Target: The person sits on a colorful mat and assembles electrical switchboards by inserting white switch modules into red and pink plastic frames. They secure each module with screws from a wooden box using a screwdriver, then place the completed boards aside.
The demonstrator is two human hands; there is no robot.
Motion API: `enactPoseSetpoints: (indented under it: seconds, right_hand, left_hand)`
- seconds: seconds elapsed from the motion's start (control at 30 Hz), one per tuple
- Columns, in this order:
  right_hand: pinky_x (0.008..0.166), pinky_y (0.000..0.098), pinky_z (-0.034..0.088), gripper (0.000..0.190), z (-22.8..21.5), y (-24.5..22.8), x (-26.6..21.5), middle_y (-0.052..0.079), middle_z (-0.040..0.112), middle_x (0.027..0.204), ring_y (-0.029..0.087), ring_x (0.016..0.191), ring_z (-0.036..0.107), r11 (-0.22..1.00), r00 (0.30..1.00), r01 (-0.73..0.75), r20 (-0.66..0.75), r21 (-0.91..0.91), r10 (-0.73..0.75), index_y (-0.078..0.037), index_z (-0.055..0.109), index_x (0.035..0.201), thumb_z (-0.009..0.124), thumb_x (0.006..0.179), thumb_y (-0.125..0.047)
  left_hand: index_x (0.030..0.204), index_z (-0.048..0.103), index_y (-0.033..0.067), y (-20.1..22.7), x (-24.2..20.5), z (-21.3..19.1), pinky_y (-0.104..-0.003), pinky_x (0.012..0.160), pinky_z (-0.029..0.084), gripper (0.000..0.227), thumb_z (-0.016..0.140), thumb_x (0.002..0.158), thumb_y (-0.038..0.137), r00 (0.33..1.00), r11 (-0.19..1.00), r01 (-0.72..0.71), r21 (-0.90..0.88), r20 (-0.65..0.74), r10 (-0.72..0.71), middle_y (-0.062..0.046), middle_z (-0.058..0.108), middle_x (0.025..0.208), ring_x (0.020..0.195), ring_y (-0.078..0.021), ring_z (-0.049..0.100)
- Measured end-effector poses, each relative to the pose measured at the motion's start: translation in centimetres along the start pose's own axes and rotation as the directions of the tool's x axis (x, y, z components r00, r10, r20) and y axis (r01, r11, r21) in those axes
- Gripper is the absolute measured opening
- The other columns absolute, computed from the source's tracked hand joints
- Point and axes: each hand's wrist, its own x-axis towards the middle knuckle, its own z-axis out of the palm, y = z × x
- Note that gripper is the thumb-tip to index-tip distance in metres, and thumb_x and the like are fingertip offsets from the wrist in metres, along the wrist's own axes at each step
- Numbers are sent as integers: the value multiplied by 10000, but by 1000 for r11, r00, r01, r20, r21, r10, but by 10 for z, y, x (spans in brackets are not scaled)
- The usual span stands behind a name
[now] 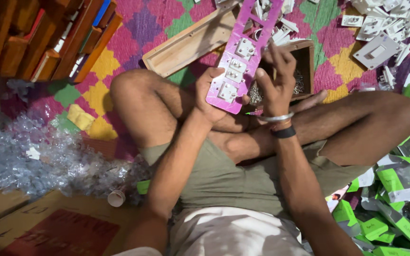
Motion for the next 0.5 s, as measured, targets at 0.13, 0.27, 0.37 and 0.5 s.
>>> enactPoseSetpoints:
  seconds: [0.13, 0.27, 0.37, 0.5]
  right_hand:
    - [926, 403, 500, 167, -13, 13, 2, 130, 643, 1199, 254, 1063, 605, 995, 995, -96, 4, -40, 96, 38, 695, 1007, 736, 963, -118]
    - [694, 461, 535, 196, -20, 40, -22, 151, 686, 950, 343, 801, 663, 798, 977, 12, 177, -602, 118, -5, 667, 946, 753, 826, -134]
    - [593, 507, 550, 297, -9, 68, -26, 206, 686, 812, 413, 692, 681, 309, 869, 172, 292, -935, 400, -65, 702, 862, 812, 772, -325]
    - [616, 498, 560, 265, 2, 83, -19, 173, 694, 834, 368, 720, 710, 258, 817, 186, 295, -948, 496, -84, 708, 848, 791, 745, -314]
  left_hand:
    - [1378, 564, 5, 3, 7, -1, -503, 795, 591, 491, 534, 990, 304, 1000, 999, 14, 37, -1, -14, -162, 699, 1195, 1022, -296, 701]
    - [1397, 552, -15, 4, 4, -15, -479, 755, 607, 541, 531, 959, 302, 996, 993, -3, 119, -89, 14, -178, 712, 1215, 1051, -287, 713]
    - [1388, 527, 15, 3, 14, -25, -548, 733, 635, 510, 541, 961, 294, 988, 976, -88, 198, -107, 111, -154, 696, 1190, 1016, -306, 706]
    - [1439, 504, -25, 1, 19, -30, -554, 738, 638, 574, 553, 963, 292, 997, 989, -41, 143, -62, 50, -201, 696, 1213, 1032, -328, 709]
